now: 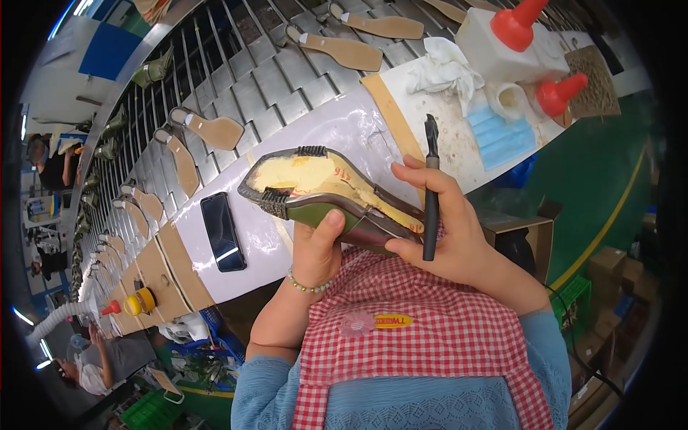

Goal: Applying adhesive with a brush to the outer soles and lasted shoe bottoms on an assembly line.

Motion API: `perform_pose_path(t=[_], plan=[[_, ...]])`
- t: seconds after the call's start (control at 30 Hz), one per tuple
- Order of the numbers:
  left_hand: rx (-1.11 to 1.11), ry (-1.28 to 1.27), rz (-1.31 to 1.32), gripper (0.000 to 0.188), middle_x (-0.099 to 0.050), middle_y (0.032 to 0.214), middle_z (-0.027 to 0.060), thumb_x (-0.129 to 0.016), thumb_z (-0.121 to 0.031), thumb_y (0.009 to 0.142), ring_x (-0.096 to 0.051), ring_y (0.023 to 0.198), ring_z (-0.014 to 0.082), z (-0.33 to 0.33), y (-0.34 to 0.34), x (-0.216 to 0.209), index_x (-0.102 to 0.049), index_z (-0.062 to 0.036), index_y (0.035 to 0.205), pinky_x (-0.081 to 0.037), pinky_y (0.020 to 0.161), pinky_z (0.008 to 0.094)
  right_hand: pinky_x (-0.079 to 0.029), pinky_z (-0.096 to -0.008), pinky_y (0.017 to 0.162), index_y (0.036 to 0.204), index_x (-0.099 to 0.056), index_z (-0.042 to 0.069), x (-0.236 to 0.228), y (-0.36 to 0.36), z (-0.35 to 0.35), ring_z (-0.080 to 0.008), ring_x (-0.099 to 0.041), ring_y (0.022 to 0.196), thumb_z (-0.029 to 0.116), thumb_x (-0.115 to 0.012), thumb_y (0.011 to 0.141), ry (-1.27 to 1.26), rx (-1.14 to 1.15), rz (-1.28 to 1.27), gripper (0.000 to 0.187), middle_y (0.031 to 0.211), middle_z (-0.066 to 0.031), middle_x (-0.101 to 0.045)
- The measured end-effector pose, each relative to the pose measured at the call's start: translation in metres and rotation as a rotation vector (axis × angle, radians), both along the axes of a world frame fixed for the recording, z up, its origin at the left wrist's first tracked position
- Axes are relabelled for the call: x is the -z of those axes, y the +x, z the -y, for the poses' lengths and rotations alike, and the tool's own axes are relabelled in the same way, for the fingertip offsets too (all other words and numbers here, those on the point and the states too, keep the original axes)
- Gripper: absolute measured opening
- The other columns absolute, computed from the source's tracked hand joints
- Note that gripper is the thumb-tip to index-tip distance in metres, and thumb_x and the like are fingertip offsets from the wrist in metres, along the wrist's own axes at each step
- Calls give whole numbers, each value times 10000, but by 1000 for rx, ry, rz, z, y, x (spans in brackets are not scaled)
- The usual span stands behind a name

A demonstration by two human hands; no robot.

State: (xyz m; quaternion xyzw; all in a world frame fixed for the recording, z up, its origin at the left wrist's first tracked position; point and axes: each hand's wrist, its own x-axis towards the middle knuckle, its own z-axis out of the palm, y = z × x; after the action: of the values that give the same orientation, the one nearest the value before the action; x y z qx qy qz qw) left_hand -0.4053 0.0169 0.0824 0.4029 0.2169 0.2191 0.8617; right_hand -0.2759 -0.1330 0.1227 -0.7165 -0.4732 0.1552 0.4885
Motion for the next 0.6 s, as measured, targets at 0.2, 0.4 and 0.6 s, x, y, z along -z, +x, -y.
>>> perform_pose_path(t=[0.2,0.4,0.6], plan=[[81,21,27,503,-580,1141,113,-687,-187,816,-570,1035,202,6,-11,2,-471,11,1224,-453,907,341,-281,-393,1090,1290,-376,35,-1,-3,-2,-280,-347,1334,162,-830,652,-97,29,-57,793,1323,-145,-465],[97,-22,29,574,-570,1162,114,-697,-241,798,-562,1064,216,0,-13,11,-447,10,1250,-448,924,355,-300,-388,1075,1275,-342,27,-12,9,-1,-296,-402,1291,131,-774,733,173,162,32,702,1320,-194,-451],[142,-100,107,630,-565,1176,94,-690,-332,790,-558,1082,217,-30,-7,20,-434,-17,1272,-450,932,367,-458,-247,763,1143,-458,37,-15,19,5,-96,-575,772,-43,-644,802,358,354,-201,397,829,-44,-581]])
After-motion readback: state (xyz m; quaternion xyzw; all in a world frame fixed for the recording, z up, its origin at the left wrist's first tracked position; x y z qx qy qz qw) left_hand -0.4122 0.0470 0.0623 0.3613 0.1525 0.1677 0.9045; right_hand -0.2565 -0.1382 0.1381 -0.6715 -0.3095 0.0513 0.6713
